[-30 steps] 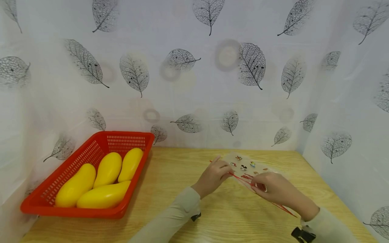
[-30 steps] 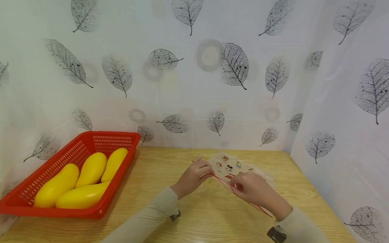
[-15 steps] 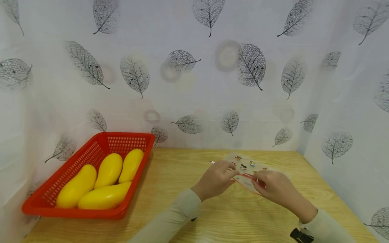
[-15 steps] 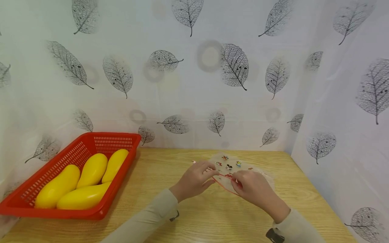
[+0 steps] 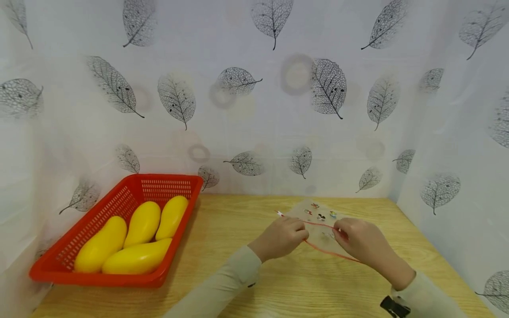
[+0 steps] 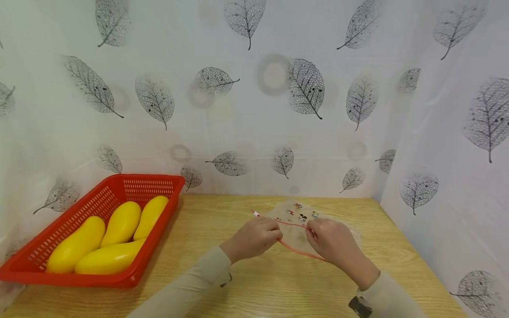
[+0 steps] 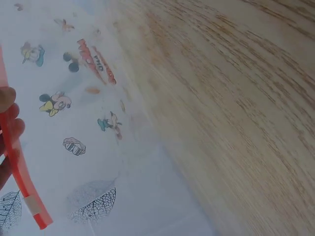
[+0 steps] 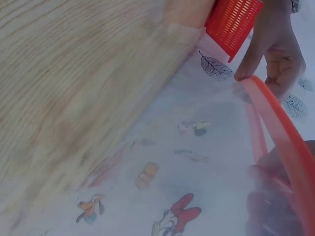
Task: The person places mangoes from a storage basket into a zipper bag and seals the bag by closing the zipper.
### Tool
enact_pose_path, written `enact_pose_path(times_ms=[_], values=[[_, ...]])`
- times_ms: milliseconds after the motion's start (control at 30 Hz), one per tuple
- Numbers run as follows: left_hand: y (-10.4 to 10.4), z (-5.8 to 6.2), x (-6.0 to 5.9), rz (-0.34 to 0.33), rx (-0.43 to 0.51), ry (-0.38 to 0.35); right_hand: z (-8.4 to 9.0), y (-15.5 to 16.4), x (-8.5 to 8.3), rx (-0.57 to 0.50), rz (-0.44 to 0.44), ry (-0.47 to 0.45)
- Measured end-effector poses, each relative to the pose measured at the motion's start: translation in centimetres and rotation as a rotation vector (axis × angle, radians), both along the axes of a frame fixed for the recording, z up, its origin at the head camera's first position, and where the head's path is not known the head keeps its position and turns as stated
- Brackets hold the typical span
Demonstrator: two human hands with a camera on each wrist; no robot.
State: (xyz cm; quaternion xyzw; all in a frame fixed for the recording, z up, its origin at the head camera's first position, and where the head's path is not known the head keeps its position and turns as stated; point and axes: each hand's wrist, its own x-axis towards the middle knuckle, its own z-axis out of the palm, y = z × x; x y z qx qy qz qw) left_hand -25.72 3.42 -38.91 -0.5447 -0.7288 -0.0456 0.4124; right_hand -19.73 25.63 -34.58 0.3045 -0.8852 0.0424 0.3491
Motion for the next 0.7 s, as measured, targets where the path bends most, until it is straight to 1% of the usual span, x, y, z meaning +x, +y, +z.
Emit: enact_pose_path(times_ms=[167,333,500,700], values=[[-0.1,0.0,0.3,0.014,-0.046,-0.02,0.7,0.0,0.0,-0.027,-0.005,0.06],[-0.2,0.3,0.6,0.017,-0.059,-0.031,1.5,-0.1,0.1,-0.058,-0.019,0.119],[-0.2,0.6,0.8,0.016,-0.071,-0.049,2.1,-0.1,0.2,-0.094,-0.026,0.156],[-0.5,0.7,0.6,-0.013,-0.077,-0.1,2.8,0.0,0.3,-0.114,-0.04,0.217]])
